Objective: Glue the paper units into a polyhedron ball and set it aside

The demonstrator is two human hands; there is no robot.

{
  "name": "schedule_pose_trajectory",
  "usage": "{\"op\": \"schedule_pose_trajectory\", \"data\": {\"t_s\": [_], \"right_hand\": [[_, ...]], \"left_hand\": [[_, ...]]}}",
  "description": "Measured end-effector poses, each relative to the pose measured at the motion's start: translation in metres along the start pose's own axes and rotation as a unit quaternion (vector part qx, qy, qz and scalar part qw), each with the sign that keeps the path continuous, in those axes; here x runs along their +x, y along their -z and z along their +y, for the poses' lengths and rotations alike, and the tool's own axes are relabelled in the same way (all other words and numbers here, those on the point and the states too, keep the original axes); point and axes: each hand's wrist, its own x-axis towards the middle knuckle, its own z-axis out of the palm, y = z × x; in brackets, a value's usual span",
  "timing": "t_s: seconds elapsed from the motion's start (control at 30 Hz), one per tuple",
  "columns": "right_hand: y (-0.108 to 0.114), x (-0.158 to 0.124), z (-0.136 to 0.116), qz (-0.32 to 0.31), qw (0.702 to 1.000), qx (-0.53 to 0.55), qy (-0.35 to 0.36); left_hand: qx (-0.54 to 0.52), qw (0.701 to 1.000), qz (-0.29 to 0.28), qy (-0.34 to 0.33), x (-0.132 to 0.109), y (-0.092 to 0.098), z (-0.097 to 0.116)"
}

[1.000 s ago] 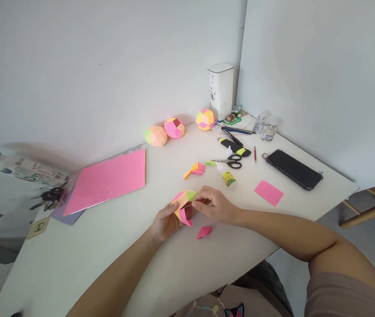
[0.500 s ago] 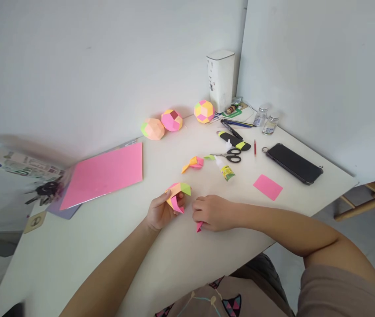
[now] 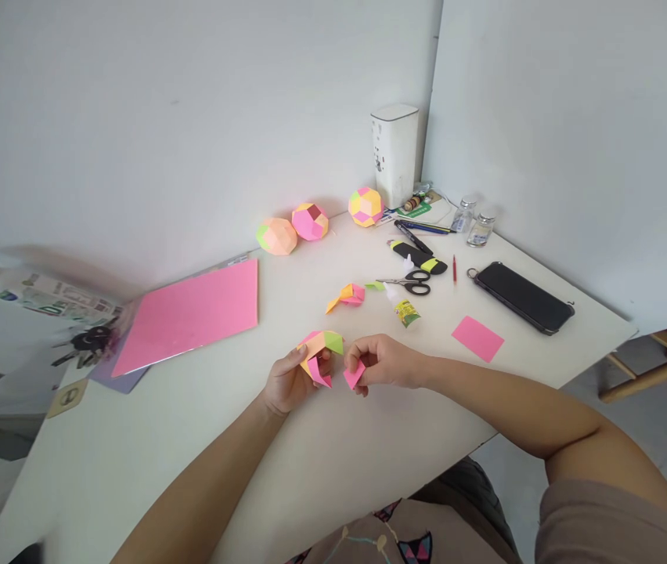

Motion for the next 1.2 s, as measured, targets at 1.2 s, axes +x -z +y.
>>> {"op": "schedule_pose_trajectory", "data": {"t_s": [1.2], "right_hand": [[-0.006, 0.008, 0.011, 0.094, 0.993, 0.061, -0.023]], "left_hand": [[0.065, 0.996, -0.063, -0.023, -0.007, -0.006, -0.008]]}}
